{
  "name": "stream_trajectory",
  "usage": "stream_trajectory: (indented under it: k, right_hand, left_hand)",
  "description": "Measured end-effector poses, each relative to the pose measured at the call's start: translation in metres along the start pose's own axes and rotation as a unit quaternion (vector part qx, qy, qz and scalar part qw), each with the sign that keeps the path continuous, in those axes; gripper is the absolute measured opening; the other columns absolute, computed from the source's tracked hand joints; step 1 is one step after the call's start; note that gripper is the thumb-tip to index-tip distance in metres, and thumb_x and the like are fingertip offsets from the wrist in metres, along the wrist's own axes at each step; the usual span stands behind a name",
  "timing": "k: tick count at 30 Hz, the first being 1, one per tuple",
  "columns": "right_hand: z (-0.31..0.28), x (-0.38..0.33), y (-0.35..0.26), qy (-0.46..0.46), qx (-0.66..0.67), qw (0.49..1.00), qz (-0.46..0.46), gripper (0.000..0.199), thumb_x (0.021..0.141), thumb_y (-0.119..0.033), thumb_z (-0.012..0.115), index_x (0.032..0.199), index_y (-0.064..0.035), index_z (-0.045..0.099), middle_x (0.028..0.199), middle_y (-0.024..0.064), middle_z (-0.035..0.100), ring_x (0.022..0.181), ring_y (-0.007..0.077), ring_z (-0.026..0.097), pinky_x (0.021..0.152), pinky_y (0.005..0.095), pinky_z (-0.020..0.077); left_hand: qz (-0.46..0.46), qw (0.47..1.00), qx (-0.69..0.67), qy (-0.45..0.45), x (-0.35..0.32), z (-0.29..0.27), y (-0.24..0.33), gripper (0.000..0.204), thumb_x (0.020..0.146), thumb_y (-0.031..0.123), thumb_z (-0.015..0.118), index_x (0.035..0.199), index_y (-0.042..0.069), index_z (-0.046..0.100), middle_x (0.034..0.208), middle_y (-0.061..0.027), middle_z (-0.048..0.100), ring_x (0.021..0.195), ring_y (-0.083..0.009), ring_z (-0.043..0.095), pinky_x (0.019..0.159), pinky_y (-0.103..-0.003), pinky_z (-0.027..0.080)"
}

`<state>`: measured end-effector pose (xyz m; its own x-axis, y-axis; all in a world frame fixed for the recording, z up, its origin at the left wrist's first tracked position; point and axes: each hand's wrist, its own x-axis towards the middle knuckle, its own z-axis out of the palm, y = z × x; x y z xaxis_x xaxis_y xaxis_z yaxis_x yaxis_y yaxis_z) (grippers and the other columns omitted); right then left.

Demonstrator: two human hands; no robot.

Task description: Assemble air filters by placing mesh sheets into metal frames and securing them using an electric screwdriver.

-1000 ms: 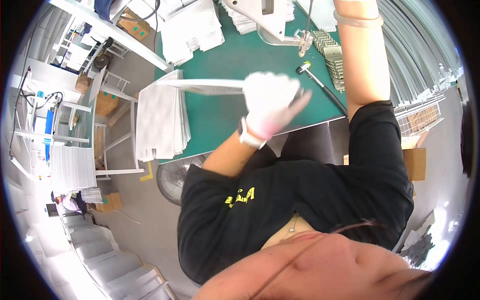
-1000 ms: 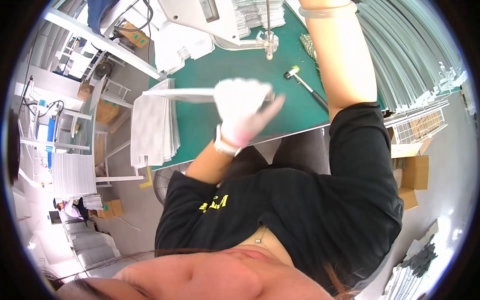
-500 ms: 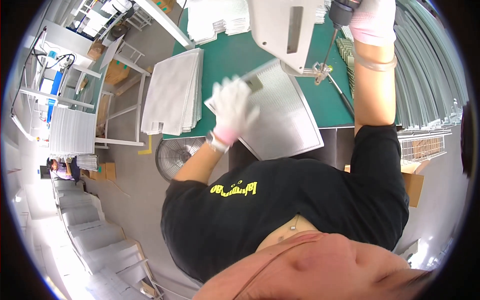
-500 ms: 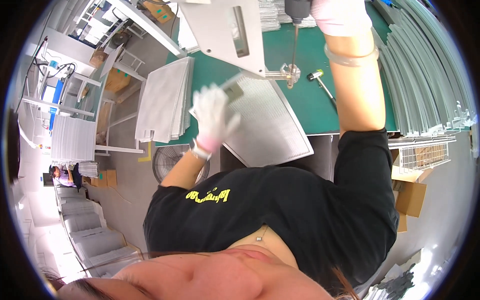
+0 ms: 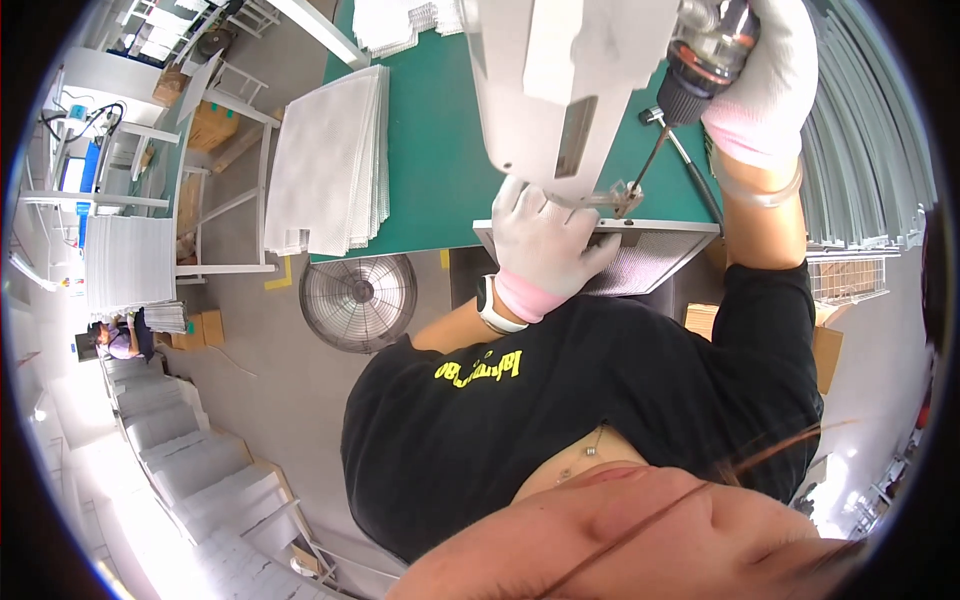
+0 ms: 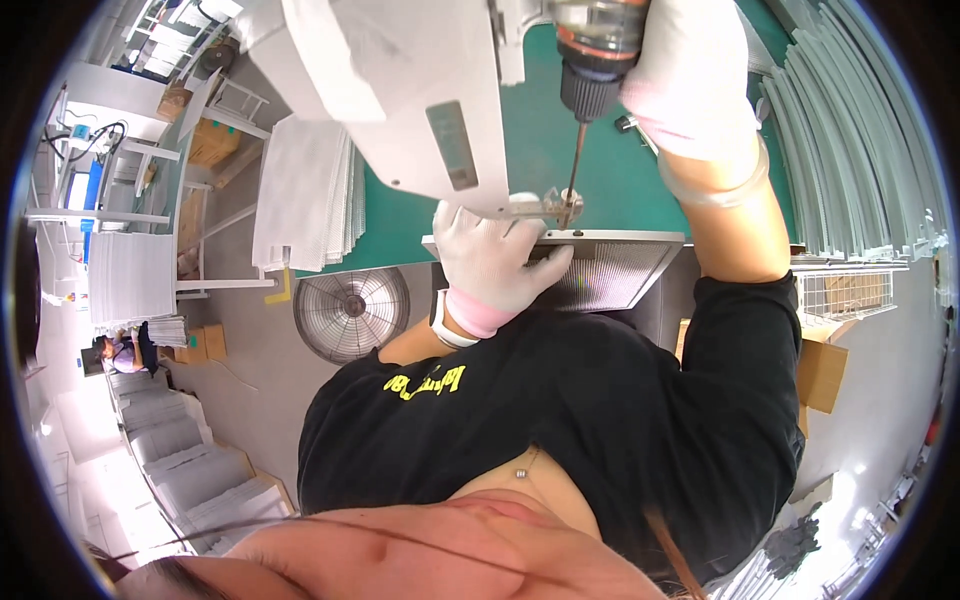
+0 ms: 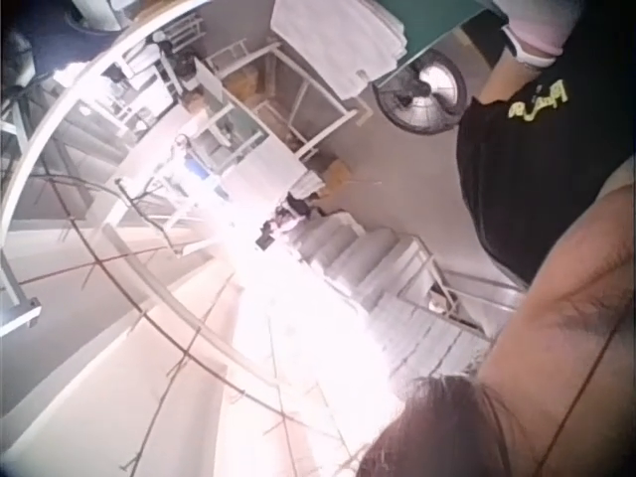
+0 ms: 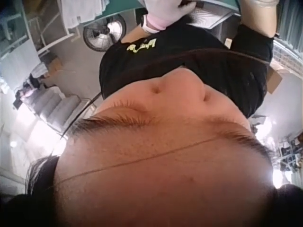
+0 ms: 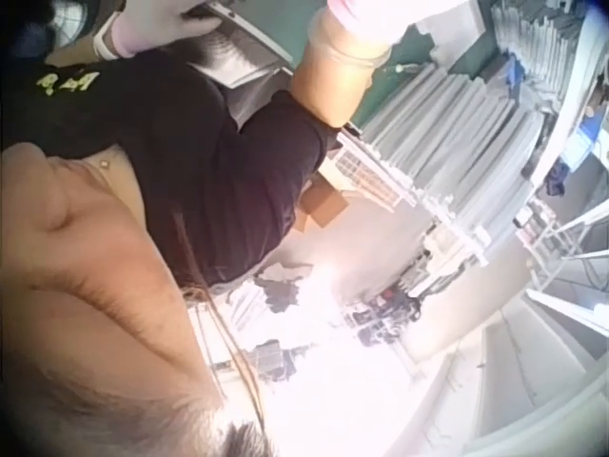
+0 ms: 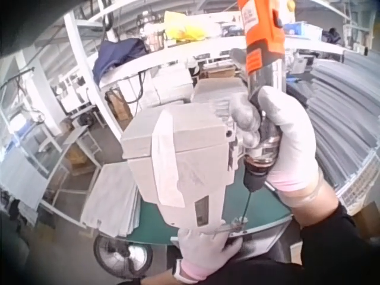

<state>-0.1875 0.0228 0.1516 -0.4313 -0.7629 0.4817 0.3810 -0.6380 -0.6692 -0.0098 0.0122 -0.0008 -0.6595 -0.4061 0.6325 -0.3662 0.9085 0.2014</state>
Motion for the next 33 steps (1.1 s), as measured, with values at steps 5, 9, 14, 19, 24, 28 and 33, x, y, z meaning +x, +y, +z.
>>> stream_trajectory:
  k: [5, 9, 14, 19, 24, 28, 33]
  right_hand:
    - [-0.029, 0.011, 0.043, -0.291, 0.534, 0.792, 0.055, 0.045, 0.097, -0.035, 0.063, 0.125, -0.0019, 0.051, 0.081, 0.0026, 0.053, 0.066, 0.0102, 0.052, 0.06, 0.0213, 0.0426]
    - [0.015, -0.011, 0.002, 0.019, -0.068, 0.997, 0.007, 0.037, 0.097, -0.038, 0.063, 0.103, -0.0035, 0.052, 0.081, 0.0031, 0.054, 0.066, 0.0102, 0.053, 0.058, 0.0217, 0.0422]
    - [-0.059, 0.014, 0.053, -0.334, 0.372, 0.866, 0.001, 0.033, 0.098, -0.034, 0.062, 0.109, -0.0043, 0.054, 0.087, 0.0053, 0.056, 0.072, 0.0136, 0.055, 0.063, 0.0251, 0.0448]
    - [-0.073, -0.044, 0.026, -0.143, -0.04, 0.973, 0.174, 0.042, 0.099, -0.027, 0.06, 0.133, -0.0039, 0.05, 0.088, 0.0051, 0.063, 0.078, 0.0155, 0.064, 0.071, 0.0298, 0.0532]
    - [-0.077, -0.045, 0.045, -0.139, 0.029, 0.975, 0.174, 0.049, 0.097, -0.034, 0.063, 0.133, -0.0014, 0.05, 0.091, 0.0081, 0.066, 0.074, 0.0144, 0.061, 0.065, 0.0284, 0.0472]
    - [-0.074, -0.04, 0.053, -0.153, 0.014, 0.973, 0.174, 0.059, 0.093, -0.044, 0.066, 0.127, 0.0023, 0.054, 0.081, 0.0083, 0.065, 0.049, 0.0072, 0.049, 0.04, 0.0203, 0.0302]
    - [-0.09, -0.043, 0.065, -0.203, 0.08, 0.957, 0.191, 0.067, 0.089, -0.047, 0.07, 0.129, 0.0045, 0.056, 0.09, 0.0094, 0.068, 0.059, 0.0086, 0.054, 0.049, 0.0214, 0.0369]
  left_hand:
    - [-0.019, 0.999, -0.027, -0.014, -0.002, -0.002, 0.008, 0.027, 0.068, 0.036, 0.08, 0.089, 0.02, 0.076, 0.068, 0.0028, 0.066, 0.053, -0.021, 0.059, 0.065, -0.041, 0.04]
    - [-0.007, 1.0, 0.001, -0.025, -0.011, 0.0, 0.003, 0.026, 0.07, 0.036, 0.079, 0.091, 0.021, 0.077, 0.068, 0.005, 0.067, 0.054, -0.0182, 0.061, 0.058, -0.039, 0.04]
    - [-0.007, 1.0, -0.017, -0.008, -0.016, 0.01, 0.004, 0.029, 0.07, 0.037, 0.08, 0.094, 0.021, 0.078, 0.076, 0.0055, 0.069, 0.06, -0.0174, 0.063, 0.057, -0.038, 0.042]
    - [0.0, 0.995, -0.086, 0.045, -0.014, 0.017, 0.003, 0.033, 0.07, 0.032, 0.081, 0.1, 0.018, 0.078, 0.074, 0.0051, 0.064, 0.065, -0.0156, 0.061, 0.057, -0.035, 0.043]
    - [0.012, 0.982, -0.191, 0.004, -0.018, 0.023, 0.004, 0.034, 0.075, 0.024, 0.083, 0.106, 0.011, 0.076, 0.067, -0.0005, 0.053, 0.062, -0.0189, 0.055, 0.056, -0.033, 0.04]
    - [0.035, 0.97, -0.225, -0.081, -0.072, 0.061, -0.016, 0.047, 0.089, 0.025, 0.069, 0.132, 0.01, 0.06, 0.116, -0.0036, 0.055, 0.104, -0.0227, 0.056, 0.088, -0.039, 0.044]
    - [-0.099, 0.89, -0.319, -0.312, -0.07, 0.064, -0.015, 0.059, 0.095, 0.032, 0.059, 0.15, 0.015, 0.044, 0.148, -0.0042, 0.048, 0.131, -0.0248, 0.05, 0.107, -0.043, 0.043]
